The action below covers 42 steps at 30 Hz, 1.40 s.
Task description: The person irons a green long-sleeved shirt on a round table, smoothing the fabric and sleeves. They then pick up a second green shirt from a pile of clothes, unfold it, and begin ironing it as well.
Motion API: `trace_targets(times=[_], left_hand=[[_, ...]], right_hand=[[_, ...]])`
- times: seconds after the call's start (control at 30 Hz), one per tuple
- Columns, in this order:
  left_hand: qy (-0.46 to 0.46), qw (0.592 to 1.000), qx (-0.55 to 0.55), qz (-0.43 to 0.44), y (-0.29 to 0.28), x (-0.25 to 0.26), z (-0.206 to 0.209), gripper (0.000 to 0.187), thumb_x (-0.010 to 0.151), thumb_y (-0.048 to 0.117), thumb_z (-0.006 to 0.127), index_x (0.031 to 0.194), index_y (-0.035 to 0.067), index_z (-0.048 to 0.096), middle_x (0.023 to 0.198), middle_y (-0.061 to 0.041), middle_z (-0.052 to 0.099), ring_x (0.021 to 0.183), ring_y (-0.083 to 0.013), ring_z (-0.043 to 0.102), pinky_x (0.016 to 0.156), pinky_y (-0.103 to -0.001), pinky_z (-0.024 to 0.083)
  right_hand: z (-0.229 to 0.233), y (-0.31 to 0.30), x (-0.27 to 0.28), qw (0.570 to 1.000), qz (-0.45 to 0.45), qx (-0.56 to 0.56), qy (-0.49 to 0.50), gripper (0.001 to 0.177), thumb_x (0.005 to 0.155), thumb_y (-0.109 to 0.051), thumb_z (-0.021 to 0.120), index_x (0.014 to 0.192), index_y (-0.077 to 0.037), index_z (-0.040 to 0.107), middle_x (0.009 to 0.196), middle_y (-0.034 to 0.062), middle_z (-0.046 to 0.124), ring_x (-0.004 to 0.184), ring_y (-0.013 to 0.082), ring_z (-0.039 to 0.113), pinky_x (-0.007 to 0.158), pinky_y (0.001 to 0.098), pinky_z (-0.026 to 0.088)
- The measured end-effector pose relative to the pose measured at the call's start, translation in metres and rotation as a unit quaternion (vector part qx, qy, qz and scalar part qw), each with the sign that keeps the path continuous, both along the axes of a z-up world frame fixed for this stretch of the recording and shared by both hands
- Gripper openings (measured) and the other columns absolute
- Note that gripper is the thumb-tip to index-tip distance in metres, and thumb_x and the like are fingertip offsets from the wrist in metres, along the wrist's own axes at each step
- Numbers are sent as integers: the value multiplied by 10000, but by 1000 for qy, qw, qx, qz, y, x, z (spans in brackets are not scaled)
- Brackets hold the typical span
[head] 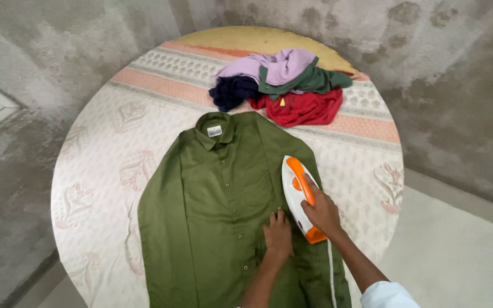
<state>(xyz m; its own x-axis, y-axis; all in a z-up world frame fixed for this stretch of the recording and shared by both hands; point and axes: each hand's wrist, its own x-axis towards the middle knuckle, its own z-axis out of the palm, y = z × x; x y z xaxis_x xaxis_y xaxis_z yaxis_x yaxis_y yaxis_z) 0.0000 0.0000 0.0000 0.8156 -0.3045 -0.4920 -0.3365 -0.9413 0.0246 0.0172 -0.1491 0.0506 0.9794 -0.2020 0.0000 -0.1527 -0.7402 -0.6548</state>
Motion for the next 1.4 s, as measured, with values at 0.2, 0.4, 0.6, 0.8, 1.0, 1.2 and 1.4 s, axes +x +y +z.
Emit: trace_targets(times=[0.2, 0.4, 0.6, 0.8, 1.0, 1.2, 1.4], left_hand=[[-31, 996, -48, 66, -23, 38, -33, 653, 856, 476, 818, 1373, 125, 629, 1614, -110, 343, 1460, -320, 328, 1142, -554, 302], [-124, 984, -41, 121, -38, 45, -76, 594, 854, 353, 781, 1377, 145, 591, 1366, -89, 535, 1321, -297, 465, 1112, -552, 350], [-126, 974, -48, 183, -39, 43, -61, 932, 744, 338, 889, 1533, 161, 425, 1521, -101, 407, 1450, -332, 353, 1110, -542, 372], [-169, 971, -71, 152, -33, 51, -31, 1321, 587, 366, 1001, 1629, 198, 206, 1690, -59, 128, 1522, -366, 150, 1152, -617, 268], [-47, 987, -13, 151, -32, 78, -28, 1423, 588, 416, 1008, 1653, 259, 77, 1726, 4, -44, 1569, -342, 40, 1171, -651, 265], [-56, 984, -2, 170, -39, 78, -29, 1441, 571, 372, 1020, 1665, 280, 86, 1737, 20, -62, 1576, -333, 60, 1121, -649, 356], [-49, 985, 12, 167, -40, 77, -26, 1440, 582, 364, 1020, 1666, 276, 76, 1741, 17, -70, 1577, -329, 73, 1104, -630, 391]], right_hand=[[18, 3, 69, 994, 94, -59, -26, 809, 853, -196, 631, 1582, -360, 320, 1048, 210, 676, 902, 441, 680, 812, 539, 537], [7, 15, 107, 978, 157, -34, -135, 788, 857, -137, 656, 1583, -225, 363, 932, 263, 646, 784, 469, 659, 715, 560, 530], [2, 16, 142, 969, 181, -82, -149, 836, 819, -100, 686, 1588, -157, 364, 811, 241, 631, 694, 421, 660, 673, 534, 530], [2, -15, 161, 974, 159, -98, -131, 854, 823, -136, 698, 1602, -195, 355, 837, 227, 636, 698, 417, 671, 668, 531, 537], [14, -19, 221, 976, 186, -75, -85, 853, 826, -131, 675, 1596, -264, 333, 955, 258, 650, 836, 472, 668, 765, 565, 534], [14, -12, 250, 967, 236, -63, -68, 853, 859, -127, 654, 1625, -254, 302, 983, 285, 653, 904, 484, 662, 828, 570, 524], [6, -42, 210, 970, 220, -86, -57, 878, 856, -157, 681, 1626, -273, 278, 973, 278, 651, 888, 481, 667, 814, 568, 529]])
